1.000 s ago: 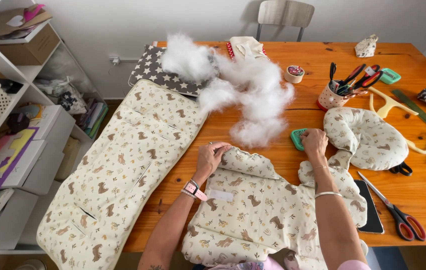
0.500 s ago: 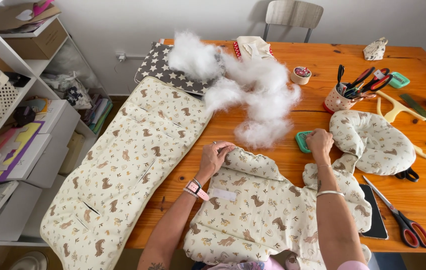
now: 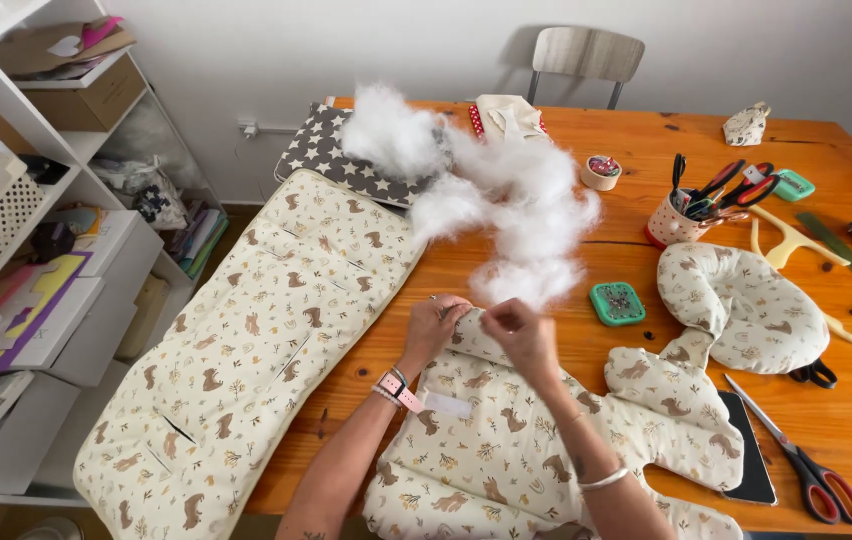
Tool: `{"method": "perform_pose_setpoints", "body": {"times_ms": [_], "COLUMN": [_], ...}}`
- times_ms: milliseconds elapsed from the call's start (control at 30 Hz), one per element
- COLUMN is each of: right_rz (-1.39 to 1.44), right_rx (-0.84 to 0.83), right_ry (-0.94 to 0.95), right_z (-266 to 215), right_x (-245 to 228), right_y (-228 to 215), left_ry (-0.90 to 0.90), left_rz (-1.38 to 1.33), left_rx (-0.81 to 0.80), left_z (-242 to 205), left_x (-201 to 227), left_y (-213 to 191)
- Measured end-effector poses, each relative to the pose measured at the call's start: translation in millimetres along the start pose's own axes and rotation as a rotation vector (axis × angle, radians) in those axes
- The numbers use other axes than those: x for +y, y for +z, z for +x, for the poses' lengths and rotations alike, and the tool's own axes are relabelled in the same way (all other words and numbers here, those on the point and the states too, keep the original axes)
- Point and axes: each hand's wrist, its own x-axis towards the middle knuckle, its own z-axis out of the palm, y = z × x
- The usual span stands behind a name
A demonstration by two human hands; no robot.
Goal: Aligning fabric edges and securing them with pins in preparation for sewing or stuffing.
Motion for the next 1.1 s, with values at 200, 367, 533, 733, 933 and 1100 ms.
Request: {"method": "perform_pose_setpoints", "body": {"times_ms": [200, 367, 533, 733, 933, 1100], "right_rz": [-0.311, -0.338, -0.390, -0.768, -1.048, -0.932], "right_rx": [0.127, 0.237, 0.279, 0.336, 0.403, 0.319], "right_ry": [-0.218, -0.402, -0.536, -0.760, -0.899, -0.801], "right_z": [-5.3, -3.1, 1.4, 1.0, 2.6, 11.0], "right_x": [33.0, 46.0, 67.3, 88.4, 85.8, 105.9], "right_y": [30.7, 33.6, 44.2, 61.4, 71.5, 75.2], "left_ry": [-0.023, -0.079, -0.108, 0.031, 0.202, 0.235], "left_rz": [0.019, 0.040, 0.047, 0.103, 0.163, 0.176], "left_rx": [0.015, -0.011, -0.013, 0.019, 0.098, 0.090], "left_z": [-5.3, -9.4, -8.0, -2.8, -2.7, -2.0], "left_x": [16.2, 33.7, 25.7, -3.5, -21.4, -23.3], "left_y": [-5.9, -11.2, -5.7, 10.7, 16.4, 15.9]}}
